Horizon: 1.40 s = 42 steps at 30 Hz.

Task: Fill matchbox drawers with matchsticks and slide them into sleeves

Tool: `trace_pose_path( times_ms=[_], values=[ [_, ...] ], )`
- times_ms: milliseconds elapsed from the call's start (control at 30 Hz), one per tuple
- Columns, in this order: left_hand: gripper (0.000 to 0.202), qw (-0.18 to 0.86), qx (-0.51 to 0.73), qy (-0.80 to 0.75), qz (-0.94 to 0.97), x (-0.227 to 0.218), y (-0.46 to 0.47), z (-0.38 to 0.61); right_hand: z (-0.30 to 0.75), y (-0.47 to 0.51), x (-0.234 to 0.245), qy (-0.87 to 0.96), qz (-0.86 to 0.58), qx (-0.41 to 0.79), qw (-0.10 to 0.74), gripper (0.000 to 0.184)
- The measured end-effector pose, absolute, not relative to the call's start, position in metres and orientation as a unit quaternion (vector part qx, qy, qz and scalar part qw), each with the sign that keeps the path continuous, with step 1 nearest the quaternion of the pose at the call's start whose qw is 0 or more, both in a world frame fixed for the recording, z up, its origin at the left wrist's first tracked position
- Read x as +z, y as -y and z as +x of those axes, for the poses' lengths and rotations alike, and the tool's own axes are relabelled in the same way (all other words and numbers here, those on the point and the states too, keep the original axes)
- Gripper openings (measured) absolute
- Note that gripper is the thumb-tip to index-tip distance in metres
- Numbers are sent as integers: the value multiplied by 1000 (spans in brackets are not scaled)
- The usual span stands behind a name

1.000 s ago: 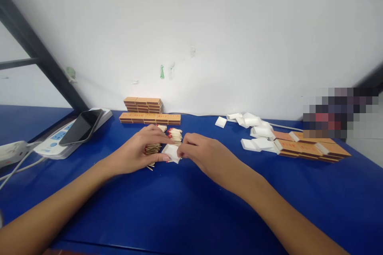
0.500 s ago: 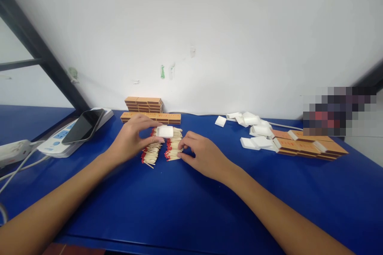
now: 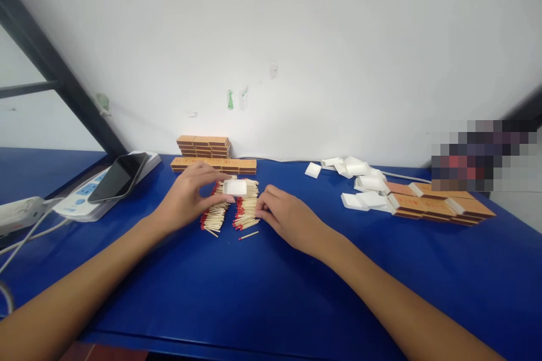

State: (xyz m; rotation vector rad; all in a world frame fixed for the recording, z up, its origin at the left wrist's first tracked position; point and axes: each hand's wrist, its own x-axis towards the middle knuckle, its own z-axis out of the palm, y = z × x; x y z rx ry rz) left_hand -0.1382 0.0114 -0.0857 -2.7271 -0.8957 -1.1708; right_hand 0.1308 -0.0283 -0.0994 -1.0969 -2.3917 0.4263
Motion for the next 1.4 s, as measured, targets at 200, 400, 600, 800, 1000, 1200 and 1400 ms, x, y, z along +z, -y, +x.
trace_pose_path(
  times_ms=[200,400,600,800,1000,1200,1400],
  values=[
    [46,15,-372,273,-887,-89,-13,-138,135,34,-84,865,-414,149,244,14],
    [53,20,-374,279,-884,-90,-13,-139,133,47,-81,882,-379,242,138,13],
    [41,10,-370,284,-884,-91,-12,-137,126,52,-84,886,-387,220,129,8],
    [42,5,-370,283,-885,-93,-14,-138,124,51,-84,880,-403,229,100,13],
    [49,14,-382,261,-886,-92,-14,-138,133,49,-74,872,-409,231,137,17],
    [50,9,-389,232,-892,-92,-6,-125,138,41,-73,832,-457,117,291,14],
    [47,-10,-402,202,-893,-91,6,-113,124,44,-84,850,-451,57,266,12]
  ],
)
